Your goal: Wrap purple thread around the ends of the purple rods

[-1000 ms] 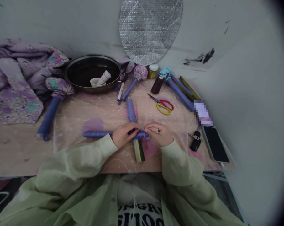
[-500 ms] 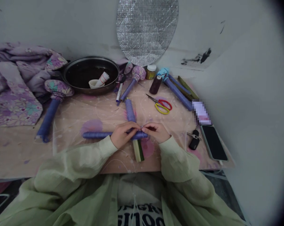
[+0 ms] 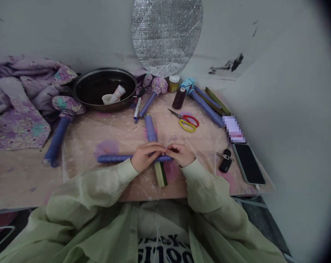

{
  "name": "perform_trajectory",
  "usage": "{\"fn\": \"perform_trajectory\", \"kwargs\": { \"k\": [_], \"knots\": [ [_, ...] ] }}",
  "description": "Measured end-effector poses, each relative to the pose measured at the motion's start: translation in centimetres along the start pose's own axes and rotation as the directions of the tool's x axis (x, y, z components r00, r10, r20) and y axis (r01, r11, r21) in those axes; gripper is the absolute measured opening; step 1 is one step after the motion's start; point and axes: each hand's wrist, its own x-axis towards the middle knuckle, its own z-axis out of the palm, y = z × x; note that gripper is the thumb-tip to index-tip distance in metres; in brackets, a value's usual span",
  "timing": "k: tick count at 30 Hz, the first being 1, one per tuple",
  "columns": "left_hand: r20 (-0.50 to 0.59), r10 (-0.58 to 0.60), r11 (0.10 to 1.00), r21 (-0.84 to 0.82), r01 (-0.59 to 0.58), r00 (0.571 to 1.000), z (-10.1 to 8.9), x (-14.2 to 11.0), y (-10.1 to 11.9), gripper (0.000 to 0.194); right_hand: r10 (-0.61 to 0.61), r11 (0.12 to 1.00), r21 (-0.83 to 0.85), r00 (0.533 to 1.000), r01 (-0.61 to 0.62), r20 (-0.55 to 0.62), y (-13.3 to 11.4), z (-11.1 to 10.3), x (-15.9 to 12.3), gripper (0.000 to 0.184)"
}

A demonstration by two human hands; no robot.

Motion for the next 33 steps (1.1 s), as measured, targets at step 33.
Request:
{"fn": "perform_trajectory", "kwargs": {
  "k": [33],
  "knots": [
    [0.135, 0.187, 0.942, 0.257, -0.216, 0.973, 0.9, -1.4, -0.3, 0.019, 0.11, 0.98, 0.177, 0.99, -0.094, -0.084, 0.7, 0.0, -0.9, 0.026]
  ]
}}
